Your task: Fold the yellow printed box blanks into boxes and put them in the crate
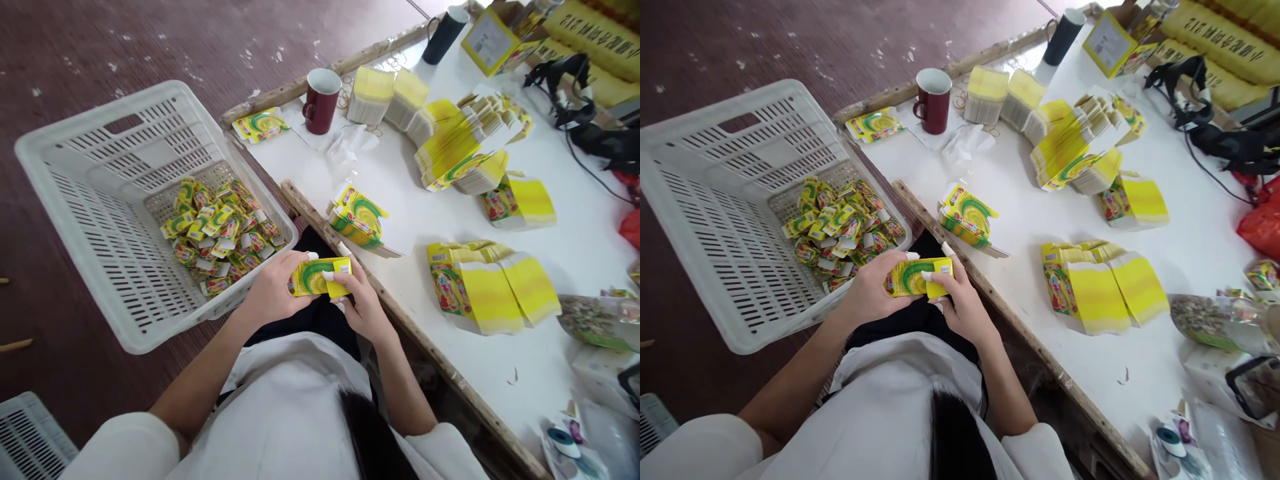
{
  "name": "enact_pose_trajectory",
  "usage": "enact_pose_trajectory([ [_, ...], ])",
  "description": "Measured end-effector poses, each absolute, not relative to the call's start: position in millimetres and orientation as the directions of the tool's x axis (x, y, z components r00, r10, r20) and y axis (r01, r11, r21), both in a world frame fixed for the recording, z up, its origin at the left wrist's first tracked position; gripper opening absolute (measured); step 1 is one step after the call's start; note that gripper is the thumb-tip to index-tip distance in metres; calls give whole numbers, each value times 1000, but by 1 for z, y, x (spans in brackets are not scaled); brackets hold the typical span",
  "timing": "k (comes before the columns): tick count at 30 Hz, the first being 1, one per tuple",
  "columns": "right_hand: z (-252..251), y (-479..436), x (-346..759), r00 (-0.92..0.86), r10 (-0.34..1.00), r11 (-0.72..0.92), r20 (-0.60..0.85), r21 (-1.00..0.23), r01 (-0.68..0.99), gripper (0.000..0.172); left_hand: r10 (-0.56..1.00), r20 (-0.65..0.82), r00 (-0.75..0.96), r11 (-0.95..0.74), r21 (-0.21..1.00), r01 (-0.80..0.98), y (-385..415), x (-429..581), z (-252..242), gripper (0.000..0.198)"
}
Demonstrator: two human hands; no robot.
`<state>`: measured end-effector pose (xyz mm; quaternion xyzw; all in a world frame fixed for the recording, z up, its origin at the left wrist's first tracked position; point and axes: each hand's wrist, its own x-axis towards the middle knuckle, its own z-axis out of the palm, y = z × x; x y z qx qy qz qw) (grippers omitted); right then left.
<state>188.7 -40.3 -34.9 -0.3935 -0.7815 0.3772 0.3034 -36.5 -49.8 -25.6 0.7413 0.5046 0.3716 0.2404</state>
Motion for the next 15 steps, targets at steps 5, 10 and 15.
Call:
enact_pose_trajectory([
  [5,-33,-36,195,-586,797,442,147,-802,401,22,939,274,210,-345,752,561,-51,-37,-26,55],
  [10,-36,-43,188,-562,815,434,144,-793,427,45,932,328,156,-356,744,565,-51,-28,-29,48],
  [15,-42,-47,175,-500,851,401,158,-812,425,73,913,385,133,-384,704,598,-49,-24,-32,45],
])
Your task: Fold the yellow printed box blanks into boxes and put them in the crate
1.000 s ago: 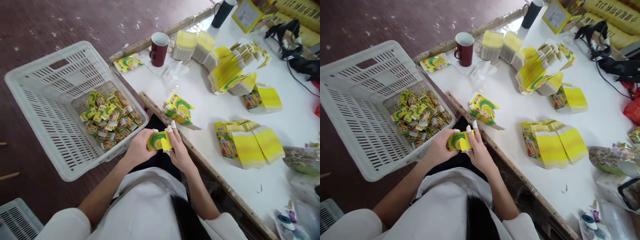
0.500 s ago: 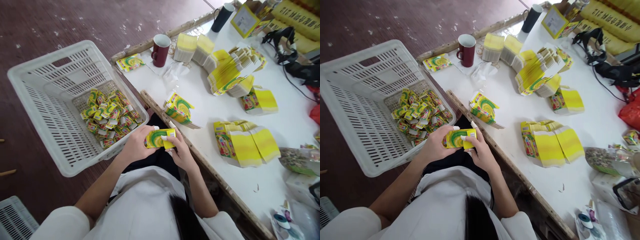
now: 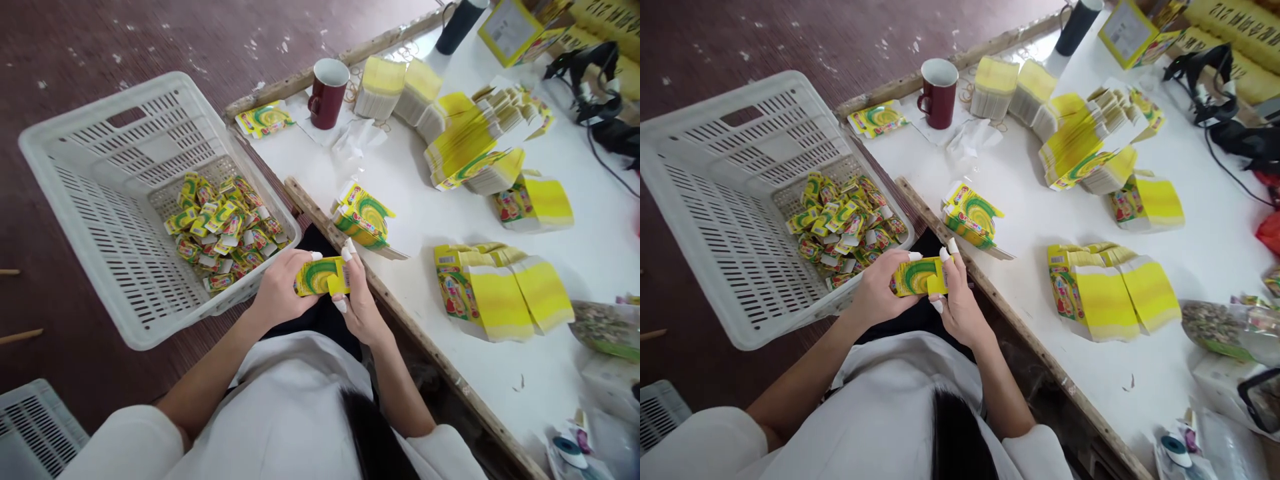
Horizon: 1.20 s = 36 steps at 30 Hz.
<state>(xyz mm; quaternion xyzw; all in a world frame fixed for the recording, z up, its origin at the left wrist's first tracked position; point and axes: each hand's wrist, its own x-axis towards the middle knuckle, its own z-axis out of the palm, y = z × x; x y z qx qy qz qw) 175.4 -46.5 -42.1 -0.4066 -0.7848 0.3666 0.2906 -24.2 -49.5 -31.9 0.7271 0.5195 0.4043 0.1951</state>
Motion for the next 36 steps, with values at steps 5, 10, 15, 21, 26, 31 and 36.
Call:
enact_pose_trajectory([
  [5,-39,-35,184,-540,842,330,0,-792,514,73,934,338,117,-335,711,618,-53,-21,-36,46],
  [10,-46,-35,185,-469,878,269,98,-911,312,67,936,339,93,-325,731,600,-55,-13,-36,49],
  [15,-48,-40,175,-305,949,141,76,-970,197,75,931,361,59,-320,724,611,-57,-12,-35,52],
  [21,-36,-37,170,-239,959,177,150,-979,96,53,935,337,108,-341,777,530,-62,-11,-33,56],
  [26,-37,-40,157,-55,978,207,200,-933,293,25,941,323,103,-327,785,527,-68,-4,-36,54],
  [31,-31,-20,165,-308,928,272,207,-944,185,68,956,291,23,-249,771,586,-63,-30,-41,53],
  [36,-28,25,195,79,963,130,259,-697,706,35,780,472,-411,33,625,780,-49,-86,-49,97],
])
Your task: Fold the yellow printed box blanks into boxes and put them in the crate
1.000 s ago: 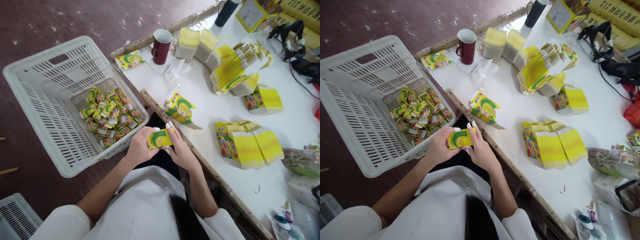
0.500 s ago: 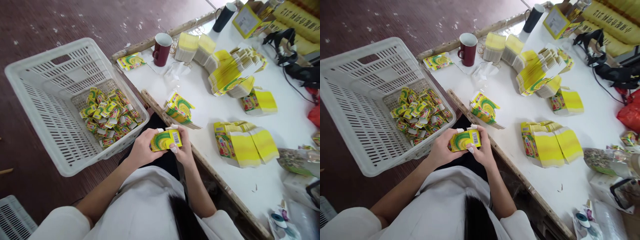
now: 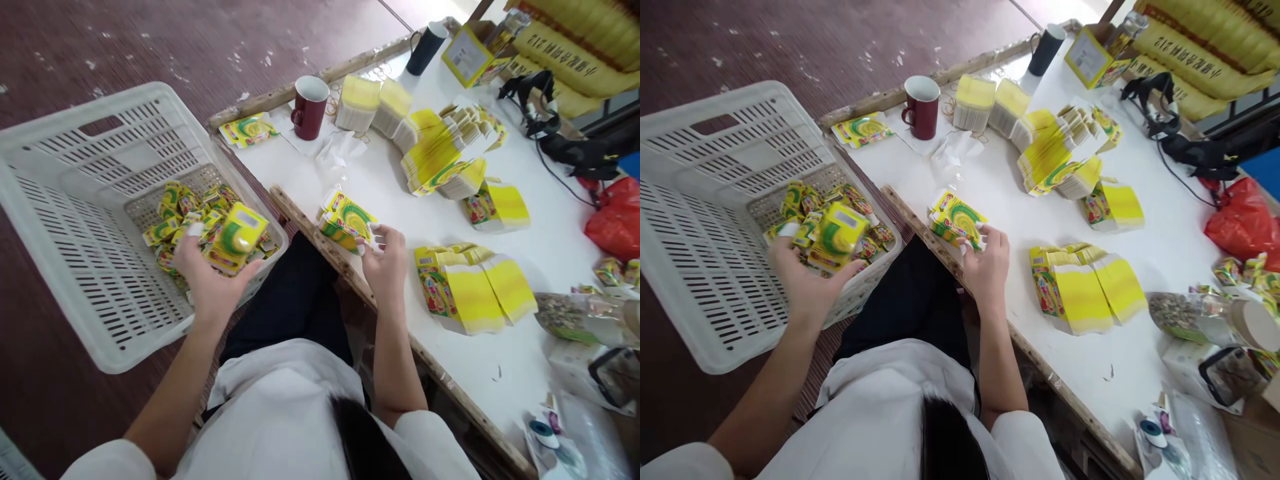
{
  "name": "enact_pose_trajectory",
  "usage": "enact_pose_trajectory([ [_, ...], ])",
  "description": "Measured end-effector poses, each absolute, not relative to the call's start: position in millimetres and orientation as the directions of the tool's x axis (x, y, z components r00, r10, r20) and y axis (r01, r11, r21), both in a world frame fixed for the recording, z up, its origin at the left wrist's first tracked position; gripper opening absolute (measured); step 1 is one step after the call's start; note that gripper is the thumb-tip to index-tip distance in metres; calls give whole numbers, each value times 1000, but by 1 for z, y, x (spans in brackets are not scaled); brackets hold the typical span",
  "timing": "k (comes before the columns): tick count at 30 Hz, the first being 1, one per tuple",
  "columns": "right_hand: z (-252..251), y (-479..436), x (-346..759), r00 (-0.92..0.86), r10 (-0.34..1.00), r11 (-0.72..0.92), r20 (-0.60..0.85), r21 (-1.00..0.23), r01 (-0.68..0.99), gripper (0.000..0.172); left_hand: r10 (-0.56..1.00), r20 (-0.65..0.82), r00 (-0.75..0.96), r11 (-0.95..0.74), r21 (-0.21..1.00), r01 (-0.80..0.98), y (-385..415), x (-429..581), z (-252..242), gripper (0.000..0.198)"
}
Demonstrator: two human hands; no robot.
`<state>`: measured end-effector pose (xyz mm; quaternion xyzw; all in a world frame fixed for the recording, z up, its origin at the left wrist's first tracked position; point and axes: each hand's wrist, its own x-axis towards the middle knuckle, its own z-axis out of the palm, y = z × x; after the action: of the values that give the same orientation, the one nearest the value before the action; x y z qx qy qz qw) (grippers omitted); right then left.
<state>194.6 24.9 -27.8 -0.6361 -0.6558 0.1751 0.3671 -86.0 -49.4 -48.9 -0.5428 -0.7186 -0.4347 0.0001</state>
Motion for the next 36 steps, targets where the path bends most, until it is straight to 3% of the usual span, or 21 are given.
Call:
enact_pose_trajectory([
  [2,-31,39,201,117,964,27,241,-520,854,25,767,444,-464,86,645,759,-47,-97,-53,99],
  [4,-35,48,203,106,972,-11,209,-413,911,22,793,394,-464,82,686,723,-46,-94,-58,85],
  [8,-39,57,204,84,982,-12,172,-383,924,23,866,313,-391,-8,789,615,-46,-64,-63,65],
  [14,-28,59,205,143,976,-41,166,-502,864,33,942,213,-259,-79,891,447,-50,-29,-56,41],
  [18,-12,35,190,190,964,-1,186,-711,703,29,992,5,-128,-2,1000,19,-54,-12,-57,56],
  [21,-12,2,167,-35,993,114,110,-884,453,32,994,-44,-100,3,924,-383,-52,2,-53,74],
  [23,-18,-20,150,-242,970,68,1,-960,270,35,990,-89,-105,17,835,-550,-49,9,-45,66],
  [26,-27,-43,131,-319,945,-72,-68,-997,0,42,979,-148,-140,21,757,-653,-44,13,-27,51],
  [29,-28,-54,126,-315,945,-141,-86,-977,-158,49,943,-122,-310,-123,738,-663,-40,15,-16,47],
  [32,-26,-58,128,-339,937,-123,-82,-987,-100,48,913,-140,-382,-158,743,-650,-39,20,-20,52],
  [36,-29,-60,130,-145,988,-24,-55,-979,204,40,911,-168,-377,-58,852,-520,-41,24,-39,72],
])
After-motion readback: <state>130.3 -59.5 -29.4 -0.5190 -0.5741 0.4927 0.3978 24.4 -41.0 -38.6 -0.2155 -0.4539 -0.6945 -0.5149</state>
